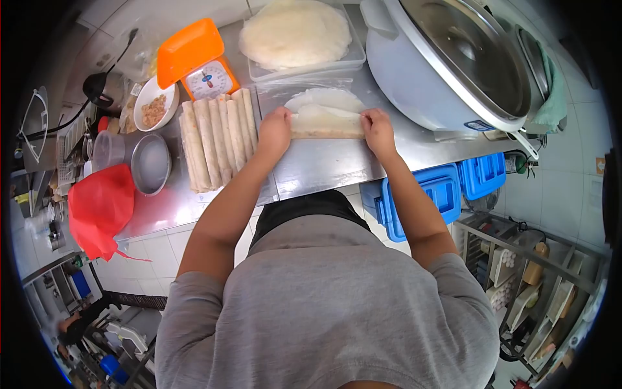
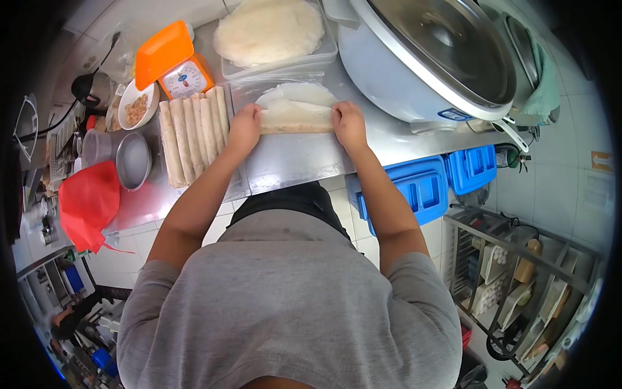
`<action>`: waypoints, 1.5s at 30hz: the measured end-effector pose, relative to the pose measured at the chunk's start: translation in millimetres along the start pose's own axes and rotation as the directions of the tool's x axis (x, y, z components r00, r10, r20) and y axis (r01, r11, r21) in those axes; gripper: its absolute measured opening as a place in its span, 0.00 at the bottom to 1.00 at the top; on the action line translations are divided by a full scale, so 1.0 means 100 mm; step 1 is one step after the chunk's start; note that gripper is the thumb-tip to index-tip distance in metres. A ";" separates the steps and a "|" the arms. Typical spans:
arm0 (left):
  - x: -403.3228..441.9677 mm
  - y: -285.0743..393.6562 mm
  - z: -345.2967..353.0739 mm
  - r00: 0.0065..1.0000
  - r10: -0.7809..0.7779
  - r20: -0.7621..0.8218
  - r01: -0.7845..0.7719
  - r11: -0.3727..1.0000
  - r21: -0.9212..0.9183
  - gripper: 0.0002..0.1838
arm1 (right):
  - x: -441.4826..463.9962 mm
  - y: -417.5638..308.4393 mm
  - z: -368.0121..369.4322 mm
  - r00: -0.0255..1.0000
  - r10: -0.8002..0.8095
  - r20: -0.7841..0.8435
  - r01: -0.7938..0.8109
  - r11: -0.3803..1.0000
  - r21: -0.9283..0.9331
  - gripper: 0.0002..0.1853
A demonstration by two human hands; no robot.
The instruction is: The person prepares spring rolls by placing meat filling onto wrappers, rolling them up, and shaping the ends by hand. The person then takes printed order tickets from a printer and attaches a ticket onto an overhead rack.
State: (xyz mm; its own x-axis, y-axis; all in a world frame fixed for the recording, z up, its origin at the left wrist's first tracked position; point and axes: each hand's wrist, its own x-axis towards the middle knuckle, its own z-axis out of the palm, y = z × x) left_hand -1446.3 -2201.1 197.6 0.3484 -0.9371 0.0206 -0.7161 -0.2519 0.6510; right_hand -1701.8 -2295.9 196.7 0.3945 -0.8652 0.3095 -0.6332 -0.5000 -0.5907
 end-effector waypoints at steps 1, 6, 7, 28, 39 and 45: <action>-0.01 0.05 -0.02 0.988 0.133 -0.083 -0.127 0.989 0.076 0.07 | 0.01 -0.05 0.00 0.998 -0.026 -0.052 0.023 0.998 -0.063 0.09; -0.25 0.30 0.02 0.845 0.519 0.127 -0.534 0.819 0.210 0.12 | -0.13 -0.44 0.16 0.940 -0.340 0.039 0.340 0.940 0.011 0.15; -0.29 0.24 0.02 0.874 0.447 0.190 -0.482 0.848 0.221 0.12 | -0.18 -0.43 0.15 0.943 -0.313 0.109 0.313 0.950 0.018 0.15; 0.60 0.04 0.05 0.762 0.485 0.429 -0.644 0.635 0.426 0.31 | -0.42 -1.28 0.69 0.800 -0.421 0.427 0.383 0.907 0.176 0.22; 0.56 0.08 0.01 0.853 0.345 0.391 -0.500 0.752 0.428 0.28 | -0.26 -0.81 0.13 0.804 -0.213 0.556 0.289 0.956 -0.052 0.22; 0.56 0.06 0.11 0.878 0.340 0.336 -0.472 0.726 0.500 0.28 | -0.16 -0.64 0.03 0.732 -0.287 0.618 0.304 0.949 0.080 0.21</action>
State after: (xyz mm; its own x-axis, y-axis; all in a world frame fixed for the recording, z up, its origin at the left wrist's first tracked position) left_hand -1437.3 -2257.8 194.3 -0.1404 -0.9900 -0.0158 -0.9868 0.1386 0.0833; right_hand -1665.8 -2250.0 226.8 0.8818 -0.4672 -0.0642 -0.4277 -0.7350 -0.5261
